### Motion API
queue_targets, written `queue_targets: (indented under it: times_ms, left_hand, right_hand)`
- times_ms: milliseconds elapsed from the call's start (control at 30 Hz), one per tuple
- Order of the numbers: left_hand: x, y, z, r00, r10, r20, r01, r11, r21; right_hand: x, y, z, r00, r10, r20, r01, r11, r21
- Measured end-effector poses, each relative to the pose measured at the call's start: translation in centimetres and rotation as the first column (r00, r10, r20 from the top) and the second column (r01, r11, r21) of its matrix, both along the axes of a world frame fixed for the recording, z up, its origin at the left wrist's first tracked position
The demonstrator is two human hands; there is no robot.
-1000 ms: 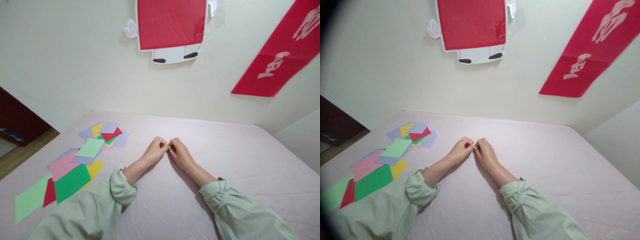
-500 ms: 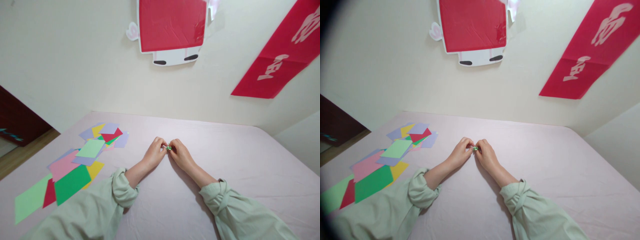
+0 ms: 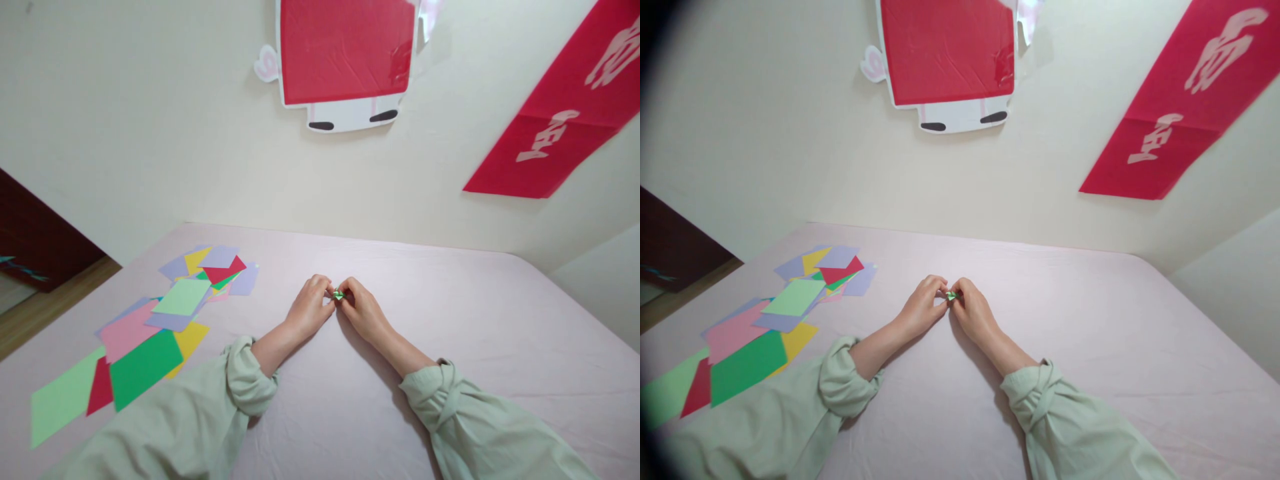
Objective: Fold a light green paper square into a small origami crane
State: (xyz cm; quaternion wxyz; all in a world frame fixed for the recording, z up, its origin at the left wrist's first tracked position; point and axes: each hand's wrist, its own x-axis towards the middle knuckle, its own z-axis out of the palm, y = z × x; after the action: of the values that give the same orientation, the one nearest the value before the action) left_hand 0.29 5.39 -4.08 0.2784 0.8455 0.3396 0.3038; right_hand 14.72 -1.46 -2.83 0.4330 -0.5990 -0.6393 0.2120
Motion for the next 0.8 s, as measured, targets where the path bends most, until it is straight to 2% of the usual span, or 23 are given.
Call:
queue_targets:
  times_ms: [167,300,400,533,800]
  left_hand:
    - [-0.1,0.0,0.4,0.999,-0.001,0.051,0.003,0.999,-0.049]
    - [-0.1,0.1,0.3,0.997,-0.011,0.075,0.014,0.999,-0.037]
    - [-0.1,0.1,0.4,0.997,-0.018,0.076,0.020,0.999,-0.028]
    - [-0.2,0.0,0.5,0.998,-0.020,0.057,0.021,1.000,-0.011]
    - [-0.2,0.1,0.2,0.999,-0.026,0.025,0.026,1.000,0.009]
  right_hand:
    - [0.0,0.1,-0.2,1.000,0.003,-0.020,-0.002,0.999,0.035]
    - [0.1,0.1,-0.2,0.996,-0.078,-0.043,0.081,0.995,0.062]
    - [0.0,0.0,0.3,0.990,-0.130,-0.044,0.134,0.986,0.098]
    - [-0.1,-0.2,1.0,0.992,-0.126,0.006,0.125,0.983,0.134]
    - [0.0,0.0,0.8,0.995,-0.094,0.023,0.092,0.995,0.048]
